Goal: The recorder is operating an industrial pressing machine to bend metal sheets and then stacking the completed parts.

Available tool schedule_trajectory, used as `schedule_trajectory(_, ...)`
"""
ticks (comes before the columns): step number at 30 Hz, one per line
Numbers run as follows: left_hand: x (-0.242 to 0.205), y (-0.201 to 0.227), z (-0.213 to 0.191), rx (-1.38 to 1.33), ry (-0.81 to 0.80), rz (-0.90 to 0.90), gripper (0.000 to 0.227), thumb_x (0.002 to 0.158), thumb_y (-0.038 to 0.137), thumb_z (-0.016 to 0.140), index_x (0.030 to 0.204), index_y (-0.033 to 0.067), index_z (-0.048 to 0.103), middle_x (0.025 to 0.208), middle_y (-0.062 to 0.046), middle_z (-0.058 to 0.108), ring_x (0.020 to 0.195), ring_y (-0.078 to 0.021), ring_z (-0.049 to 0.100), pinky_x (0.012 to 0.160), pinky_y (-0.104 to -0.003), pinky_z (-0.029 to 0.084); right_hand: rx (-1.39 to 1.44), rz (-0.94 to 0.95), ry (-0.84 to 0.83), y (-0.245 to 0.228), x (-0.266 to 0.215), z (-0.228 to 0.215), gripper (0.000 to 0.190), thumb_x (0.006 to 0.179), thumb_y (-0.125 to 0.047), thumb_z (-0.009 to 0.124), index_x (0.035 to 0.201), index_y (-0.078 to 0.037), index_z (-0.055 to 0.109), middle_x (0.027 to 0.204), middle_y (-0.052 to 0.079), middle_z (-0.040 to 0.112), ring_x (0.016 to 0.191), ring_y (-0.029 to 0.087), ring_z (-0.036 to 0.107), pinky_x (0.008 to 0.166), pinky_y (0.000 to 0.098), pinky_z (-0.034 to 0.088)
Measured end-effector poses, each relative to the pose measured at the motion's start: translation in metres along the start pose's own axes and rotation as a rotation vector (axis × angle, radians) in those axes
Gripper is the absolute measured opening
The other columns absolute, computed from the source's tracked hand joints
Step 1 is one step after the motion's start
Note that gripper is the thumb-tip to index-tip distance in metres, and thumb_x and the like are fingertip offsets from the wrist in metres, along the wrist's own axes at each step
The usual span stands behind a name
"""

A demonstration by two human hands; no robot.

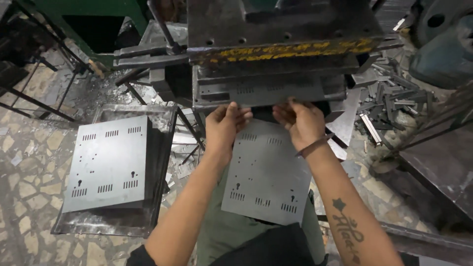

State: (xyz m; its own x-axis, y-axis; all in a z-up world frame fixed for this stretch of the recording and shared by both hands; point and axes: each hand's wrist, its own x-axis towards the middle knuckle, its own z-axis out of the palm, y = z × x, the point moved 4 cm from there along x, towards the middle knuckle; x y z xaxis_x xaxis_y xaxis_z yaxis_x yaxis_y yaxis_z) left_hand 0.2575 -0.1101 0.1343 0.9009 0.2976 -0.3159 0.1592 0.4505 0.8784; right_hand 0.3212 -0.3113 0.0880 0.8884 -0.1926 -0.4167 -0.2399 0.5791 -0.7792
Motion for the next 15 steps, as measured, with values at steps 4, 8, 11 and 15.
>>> schedule_trajectory(4, -0.001, -0.006, 0.019, -0.008, -0.012, -0.009, 0.042, 0.104, 0.016, 0.056, 0.127, -0.0185, 0.054, 0.103, -0.030, 0.073, 0.086, -0.0282, 0.076, 0.079, -0.038, 0.065, 0.003, -0.035, 0.080, -0.013, 0.031, -0.037, 0.015, 0.096, -0.007, 0.068, 0.107, 0.001, 0.062, 0.093, 0.018, 0.064, 0.089, 0.035, 0.073, 0.082, 0.0513, 0.067)
schedule_trajectory(8, -0.001, -0.017, 0.039, -0.032, -0.044, -0.039, 0.036, 0.107, 0.013, 0.049, 0.124, -0.0170, 0.058, 0.106, -0.031, 0.072, 0.090, -0.0296, 0.074, 0.078, -0.036, 0.064, -0.141, -0.125, 0.086, -0.036, 0.033, -0.047, 0.019, 0.094, -0.009, 0.072, 0.109, 0.001, 0.065, 0.097, 0.019, 0.066, 0.095, 0.036, 0.074, 0.082, 0.0563, 0.065)
schedule_trajectory(11, 0.000, -0.016, 0.038, -0.038, -0.053, -0.029, 0.033, 0.106, 0.012, 0.048, 0.120, -0.0159, 0.059, 0.106, -0.033, 0.072, 0.090, -0.0309, 0.075, 0.078, -0.038, 0.065, -0.021, -0.106, 0.099, -0.037, 0.029, -0.044, 0.020, 0.091, -0.002, 0.074, 0.106, 0.004, 0.064, 0.095, 0.021, 0.064, 0.088, 0.036, 0.072, 0.079, 0.0543, 0.068)
schedule_trajectory(15, -0.003, -0.008, 0.028, -0.054, -0.049, -0.041, 0.033, 0.106, 0.012, 0.051, 0.119, -0.0172, 0.059, 0.105, -0.034, 0.071, 0.090, -0.0326, 0.075, 0.080, -0.039, 0.065, -0.049, -0.132, 0.129, -0.031, 0.030, -0.038, 0.017, 0.091, -0.002, 0.072, 0.106, 0.003, 0.066, 0.093, 0.018, 0.064, 0.084, 0.032, 0.072, 0.077, 0.0506, 0.070)
